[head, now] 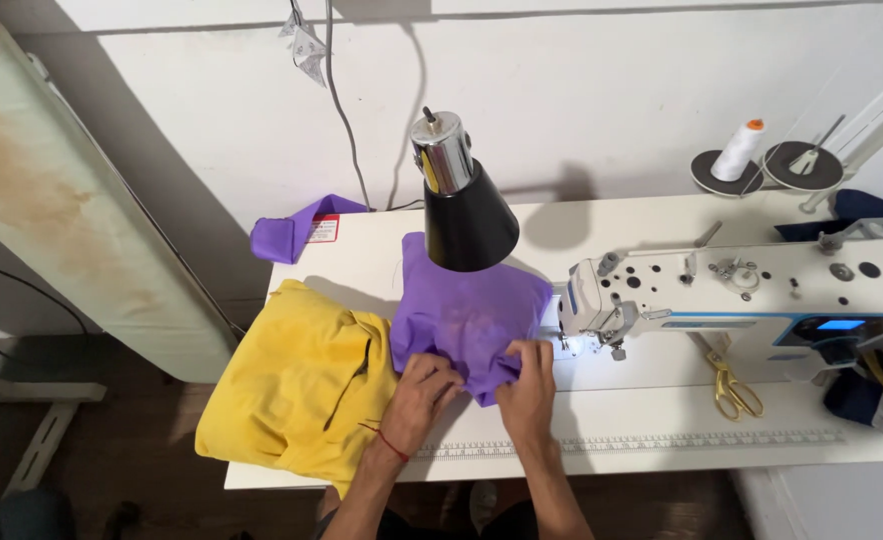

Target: Stuffing fabric scraps into yellow and purple fabric bags on a workbench

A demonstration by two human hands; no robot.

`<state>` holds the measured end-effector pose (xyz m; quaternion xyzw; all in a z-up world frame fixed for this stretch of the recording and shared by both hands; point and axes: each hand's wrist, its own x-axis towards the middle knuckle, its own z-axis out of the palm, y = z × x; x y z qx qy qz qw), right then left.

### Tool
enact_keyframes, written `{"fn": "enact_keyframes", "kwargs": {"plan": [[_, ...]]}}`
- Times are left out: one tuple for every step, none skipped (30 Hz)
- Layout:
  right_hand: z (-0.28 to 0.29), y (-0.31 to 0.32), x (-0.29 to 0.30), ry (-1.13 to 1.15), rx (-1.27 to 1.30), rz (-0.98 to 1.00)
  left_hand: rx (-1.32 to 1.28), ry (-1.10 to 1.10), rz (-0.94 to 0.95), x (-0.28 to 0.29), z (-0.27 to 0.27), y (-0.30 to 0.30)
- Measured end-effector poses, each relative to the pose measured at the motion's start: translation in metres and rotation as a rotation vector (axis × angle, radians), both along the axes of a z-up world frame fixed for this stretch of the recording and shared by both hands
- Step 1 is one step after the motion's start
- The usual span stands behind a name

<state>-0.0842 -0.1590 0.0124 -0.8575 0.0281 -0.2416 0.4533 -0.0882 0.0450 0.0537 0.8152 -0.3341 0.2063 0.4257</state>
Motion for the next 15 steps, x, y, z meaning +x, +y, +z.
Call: {"fn": "enact_keyframes", "kwargs": {"plan": [[0.015, 0.003, -0.011, -0.001, -0.004, -0.002, -0.004, -0.001, -0.002, -0.003, -0.002, 0.0], [0.029, 0.007, -0.022, 0.011, 0.035, 0.018, -0.021, -0.003, 0.024, -0.005, -0.004, 0.0], [0.043, 0.01, -0.034, 0.027, 0.075, 0.037, -0.038, -0.002, 0.049, -0.009, -0.007, -0.001], [0.028, 0.006, -0.034, 0.028, 0.071, 0.033, -0.042, 0.0, 0.045, -0.013, -0.006, -0.003], [0.014, 0.002, -0.034, 0.051, -0.101, -0.077, -0.04, 0.007, 0.081, -0.017, -0.005, -0.006], [-0.001, -0.002, -0.034, 0.074, -0.272, -0.187, -0.039, 0.015, 0.116, -0.022, -0.004, -0.008], [-0.006, -0.006, -0.033, 0.073, -0.275, -0.192, -0.042, 0.013, 0.111, -0.026, -0.009, -0.012], [-0.011, -0.011, -0.032, 0.096, -0.254, -0.203, -0.034, 0.052, 0.101, -0.031, -0.013, -0.015], [-0.016, -0.014, -0.03, 0.117, -0.23, -0.213, -0.024, 0.088, 0.092, -0.034, -0.017, -0.018], [-0.011, -0.016, -0.031, 0.113, -0.231, -0.216, -0.026, 0.084, 0.09, -0.035, -0.012, -0.017], [-0.006, -0.018, -0.034, 0.133, -0.123, -0.158, -0.023, 0.118, 0.09, -0.038, -0.007, -0.017], [-0.002, -0.02, -0.037, 0.152, -0.015, -0.099, -0.02, 0.152, 0.09, -0.041, -0.004, -0.016], [0.001, -0.021, -0.041, 0.163, -0.019, -0.097, -0.023, 0.163, 0.092, -0.045, 0.0, -0.016], [0.004, -0.022, -0.044, 0.111, -0.02, -0.081, -0.003, 0.191, 0.139, -0.048, 0.004, -0.016], [0.007, -0.022, -0.043, 0.053, -0.021, -0.061, 0.018, 0.212, 0.19, -0.047, 0.008, -0.016]]}}
